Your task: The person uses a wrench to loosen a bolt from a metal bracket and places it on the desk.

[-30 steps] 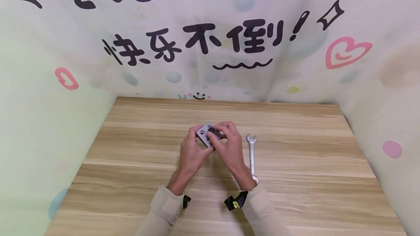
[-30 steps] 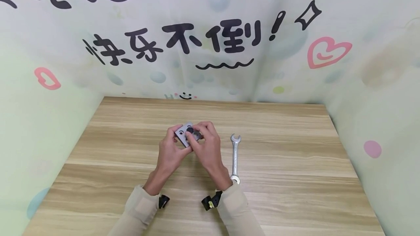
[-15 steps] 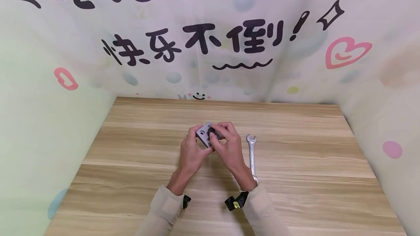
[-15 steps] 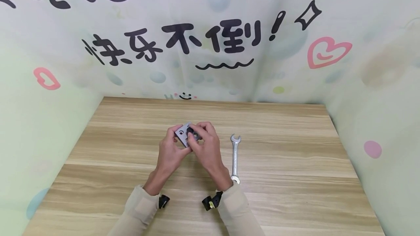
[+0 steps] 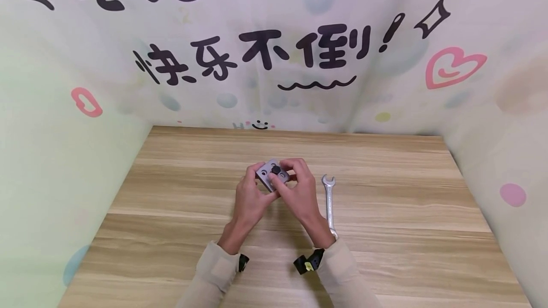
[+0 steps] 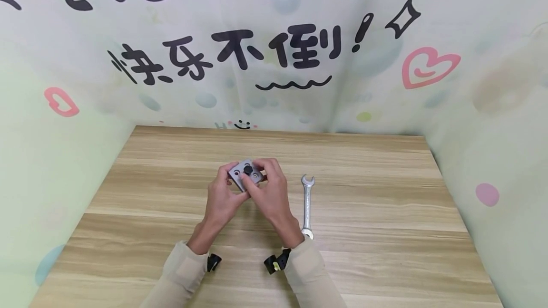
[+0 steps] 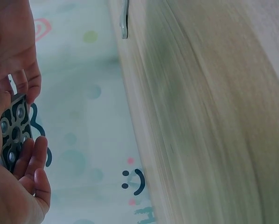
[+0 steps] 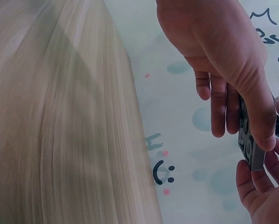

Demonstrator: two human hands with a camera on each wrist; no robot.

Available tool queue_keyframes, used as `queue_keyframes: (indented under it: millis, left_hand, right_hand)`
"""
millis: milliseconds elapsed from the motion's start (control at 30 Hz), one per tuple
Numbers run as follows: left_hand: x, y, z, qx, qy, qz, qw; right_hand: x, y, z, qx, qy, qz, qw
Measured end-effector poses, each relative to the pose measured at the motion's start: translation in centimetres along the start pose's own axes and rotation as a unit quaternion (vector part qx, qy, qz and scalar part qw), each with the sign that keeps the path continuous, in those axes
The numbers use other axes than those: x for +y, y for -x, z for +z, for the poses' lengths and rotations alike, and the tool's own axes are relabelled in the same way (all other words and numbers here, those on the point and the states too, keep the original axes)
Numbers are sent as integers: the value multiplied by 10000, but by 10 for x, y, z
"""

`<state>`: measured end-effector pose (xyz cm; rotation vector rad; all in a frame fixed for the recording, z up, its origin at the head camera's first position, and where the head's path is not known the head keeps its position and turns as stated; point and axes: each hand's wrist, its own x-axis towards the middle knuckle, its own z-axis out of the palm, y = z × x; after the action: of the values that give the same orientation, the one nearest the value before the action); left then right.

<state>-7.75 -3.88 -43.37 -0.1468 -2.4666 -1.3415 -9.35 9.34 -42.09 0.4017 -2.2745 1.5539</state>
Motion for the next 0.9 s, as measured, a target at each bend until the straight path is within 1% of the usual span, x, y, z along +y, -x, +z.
queue_keyframes:
  millis: [200, 500, 900]
  left_hand:
    - [1, 0, 0, -22, -8, -18, 10000]
    - [2, 1, 1, 19, -43, 75, 10000]
    - [1, 1, -1, 96, -78, 161, 9998]
  right_hand:
    - [1, -1, 0, 153, 21, -20, 9999]
    - [0, -1, 2, 388, 167, 31, 9991]
    - [-1, -1, 1, 278, 106, -200, 9994]
